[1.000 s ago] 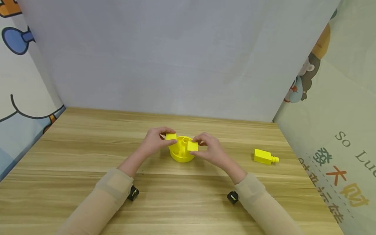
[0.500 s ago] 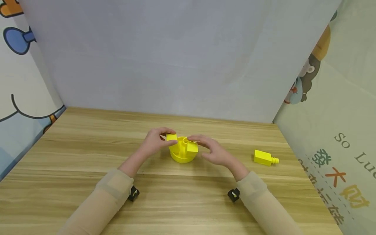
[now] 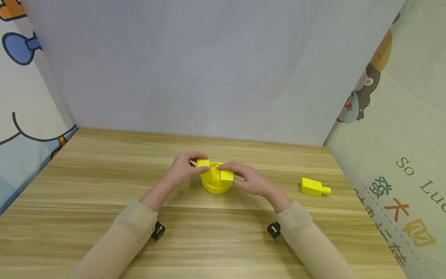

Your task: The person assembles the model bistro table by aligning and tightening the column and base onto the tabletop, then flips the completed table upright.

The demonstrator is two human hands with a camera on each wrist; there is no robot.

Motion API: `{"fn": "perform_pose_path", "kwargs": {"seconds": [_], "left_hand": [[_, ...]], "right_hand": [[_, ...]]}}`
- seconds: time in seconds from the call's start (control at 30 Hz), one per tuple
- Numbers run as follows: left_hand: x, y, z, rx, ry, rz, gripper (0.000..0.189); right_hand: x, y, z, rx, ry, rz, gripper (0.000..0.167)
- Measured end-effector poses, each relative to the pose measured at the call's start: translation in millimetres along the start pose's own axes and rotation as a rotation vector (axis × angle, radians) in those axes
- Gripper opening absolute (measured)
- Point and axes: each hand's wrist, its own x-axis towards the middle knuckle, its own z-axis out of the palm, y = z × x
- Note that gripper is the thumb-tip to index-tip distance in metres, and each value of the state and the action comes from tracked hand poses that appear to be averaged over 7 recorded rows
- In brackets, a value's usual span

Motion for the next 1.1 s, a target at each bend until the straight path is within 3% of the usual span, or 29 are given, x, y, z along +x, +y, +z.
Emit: {"fn": "perform_pose_path", "kwargs": {"seconds": [0.4, 0.83, 1.1], "left_hand": [[-1.1, 2.4, -1.4, -0.020, 0.000, 0.001, 0.037], [-1.4, 2.0, -2.2, -0.025, -0.011, -0.019, 0.036], [-2.3, 3.7, -3.3, -0.022, -0.014, -0.027, 0.037]], "right_hand": [[5.1, 3, 2, 0.017, 0.045, 0.038, 0.039], [10.7, -3, 14, -0.001, 0.248, 0.216, 0.037], [10.9, -3, 13, -0.007, 0.239, 0.205, 0.050]]}}
